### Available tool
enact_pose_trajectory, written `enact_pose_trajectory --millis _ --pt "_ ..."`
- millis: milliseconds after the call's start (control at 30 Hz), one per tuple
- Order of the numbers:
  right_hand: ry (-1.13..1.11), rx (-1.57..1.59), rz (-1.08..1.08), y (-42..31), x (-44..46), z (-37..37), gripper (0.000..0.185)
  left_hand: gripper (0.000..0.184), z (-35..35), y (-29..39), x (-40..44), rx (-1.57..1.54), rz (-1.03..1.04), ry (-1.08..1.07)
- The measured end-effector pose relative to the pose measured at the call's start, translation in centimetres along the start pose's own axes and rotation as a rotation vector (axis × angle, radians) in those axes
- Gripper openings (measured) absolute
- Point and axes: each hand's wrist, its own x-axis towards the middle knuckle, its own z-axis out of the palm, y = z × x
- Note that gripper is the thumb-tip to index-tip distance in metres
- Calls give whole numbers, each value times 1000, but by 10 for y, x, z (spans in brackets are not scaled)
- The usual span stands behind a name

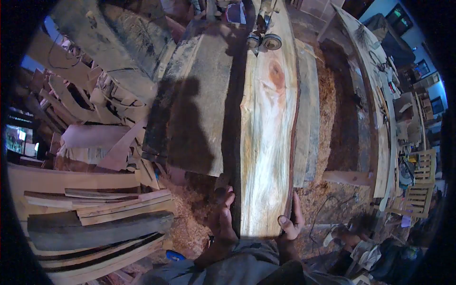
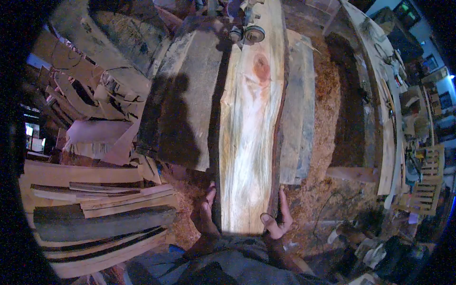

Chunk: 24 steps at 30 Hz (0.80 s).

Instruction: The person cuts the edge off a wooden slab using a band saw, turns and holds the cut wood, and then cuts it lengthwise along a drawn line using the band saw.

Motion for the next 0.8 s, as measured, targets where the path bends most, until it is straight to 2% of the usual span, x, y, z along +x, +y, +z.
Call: enact_pose_trajectory --millis 100,133,167,200,233,300,333,400,800 --pt "20 10 -1 2 -1 0 90 44 -8 0 -5 -62 -109 -89" --pt "20 -3 -18 3 -1 0 90 44 -5 -1 -3 -61 -56 -63" --pt "24 -2 -20 4 -1 0 90 49 0 -5 1 27 145 83" --pt "37 -2 -29 6 -1 1 91 49 -6 -1 0 26 146 80" --pt "49 -3 -35 7 -1 2 91 53 -14 15 1 67 -141 -19" --pt "49 13 -16 3 -2 4 91 64 -14 15 2 106 -427 -117" --pt "47 31 2 2 -1 5 91 51 -6 2 2 67 -103 -19" --pt "37 10 -6 6 -2 1 90 47 0 -4 1 28 223 82" --pt "3 0 -46 7 0 1 89 48 3 -1 4 33 132 70"
